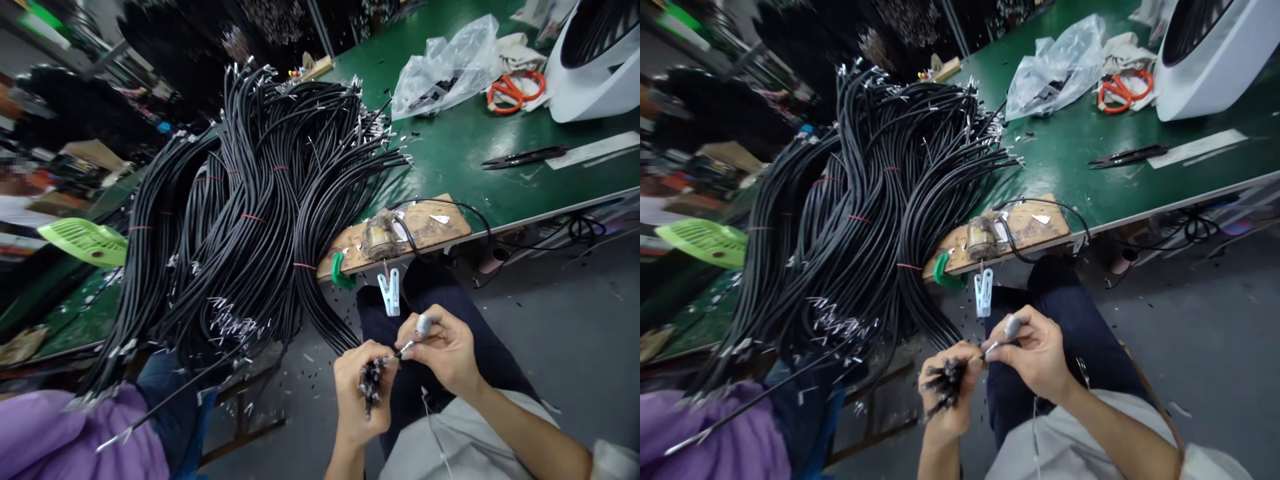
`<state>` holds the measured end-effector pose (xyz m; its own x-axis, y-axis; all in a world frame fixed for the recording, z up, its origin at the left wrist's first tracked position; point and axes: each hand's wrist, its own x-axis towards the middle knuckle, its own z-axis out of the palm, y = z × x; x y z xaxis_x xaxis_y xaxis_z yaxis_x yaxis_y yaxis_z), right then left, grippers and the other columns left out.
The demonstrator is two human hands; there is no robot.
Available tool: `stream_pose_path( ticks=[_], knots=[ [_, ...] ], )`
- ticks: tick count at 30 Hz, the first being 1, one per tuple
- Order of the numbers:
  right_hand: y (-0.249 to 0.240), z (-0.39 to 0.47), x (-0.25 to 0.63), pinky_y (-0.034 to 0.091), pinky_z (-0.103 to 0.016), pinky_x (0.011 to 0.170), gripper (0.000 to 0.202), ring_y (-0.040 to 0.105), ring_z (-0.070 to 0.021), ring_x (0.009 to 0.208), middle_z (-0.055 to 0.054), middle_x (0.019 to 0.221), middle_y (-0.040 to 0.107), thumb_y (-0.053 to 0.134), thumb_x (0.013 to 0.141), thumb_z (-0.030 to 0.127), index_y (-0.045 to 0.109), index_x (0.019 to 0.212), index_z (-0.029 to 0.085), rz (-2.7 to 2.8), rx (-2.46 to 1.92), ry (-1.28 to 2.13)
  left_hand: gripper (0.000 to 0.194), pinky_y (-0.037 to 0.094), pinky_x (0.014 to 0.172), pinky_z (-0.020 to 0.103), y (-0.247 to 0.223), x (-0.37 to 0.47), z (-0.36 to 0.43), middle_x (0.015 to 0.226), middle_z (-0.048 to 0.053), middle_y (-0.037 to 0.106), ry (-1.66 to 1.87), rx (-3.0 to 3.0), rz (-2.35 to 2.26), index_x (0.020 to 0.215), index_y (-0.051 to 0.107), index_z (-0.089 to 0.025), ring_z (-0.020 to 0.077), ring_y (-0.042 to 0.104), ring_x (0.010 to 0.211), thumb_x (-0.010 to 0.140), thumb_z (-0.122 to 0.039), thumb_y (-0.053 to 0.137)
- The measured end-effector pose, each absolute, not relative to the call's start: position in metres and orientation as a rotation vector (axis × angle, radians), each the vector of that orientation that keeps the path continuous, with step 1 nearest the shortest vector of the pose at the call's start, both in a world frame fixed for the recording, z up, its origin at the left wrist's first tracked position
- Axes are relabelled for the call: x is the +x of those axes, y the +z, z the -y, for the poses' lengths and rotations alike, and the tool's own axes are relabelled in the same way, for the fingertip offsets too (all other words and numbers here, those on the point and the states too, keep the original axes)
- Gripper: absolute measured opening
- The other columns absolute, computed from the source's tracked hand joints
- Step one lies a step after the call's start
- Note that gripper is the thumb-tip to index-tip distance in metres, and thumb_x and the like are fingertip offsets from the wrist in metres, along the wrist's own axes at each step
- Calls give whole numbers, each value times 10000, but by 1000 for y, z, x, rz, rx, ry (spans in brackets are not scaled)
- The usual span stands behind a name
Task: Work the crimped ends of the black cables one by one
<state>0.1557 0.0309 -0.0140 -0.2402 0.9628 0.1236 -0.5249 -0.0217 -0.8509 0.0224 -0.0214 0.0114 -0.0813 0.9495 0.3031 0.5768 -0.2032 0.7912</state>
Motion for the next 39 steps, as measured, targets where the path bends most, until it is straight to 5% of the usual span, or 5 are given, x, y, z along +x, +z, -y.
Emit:
stream_pose_path(
  ticks=[8, 20, 27, 33, 39],
  knots=[
    [-26, -18, 154, 564, -366, 605, 420, 661, -210, 699, -29, 779, 704, 647, 717, -37, 563, 1004, 258, 1409, -599, 746, 248, 398, 511, 222, 6, 31, 22, 580, -11, 571, 1283, 1709, -1818, 675, 585, -174, 109, 541, 507, 907, -241, 529],
    [-21, -52, 163, 426, -305, 589, 224, 507, -161, 641, -44, 647, 571, 583, 893, 283, 653, 718, 161, 1513, -494, 1449, 223, 408, 485, 217, 17, 20, 16, 547, -7, 585, 1175, 1682, -1648, 643, 595, -163, 111, 552, 472, 863, -188, 566],
    [-30, -67, 160, 296, -184, 377, 313, 418, -67, 395, 26, 454, 506, 756, 649, 390, 615, 545, 130, 859, -507, 2486, 94, 453, 516, 220, 16, 20, 10, 599, 10, 651, 1156, 1705, -1666, 705, 642, -158, 131, 616, 503, 798, -172, 639],
    [-21, -87, 163, 241, -185, 363, 190, 385, -51, 355, 26, 401, 523, 703, 598, 252, 622, 486, 123, 1052, -735, 2408, 76, 473, 552, 211, 6, 21, 7, 661, 12, 687, 1249, 1674, -1559, 759, 665, -172, 129, 631, 555, 756, -96, 673],
    [-8, -114, 157, 335, -213, 478, 441, 464, -74, 486, -14, 551, 610, 697, 721, 545, 658, 618, 118, 986, -761, 2115, 67, 494, 560, 234, -2, 22, 2, 669, 13, 677, 1497, 1540, -1465, 763, 679, -178, 141, 627, 577, 743, -130, 720]
  ],
)
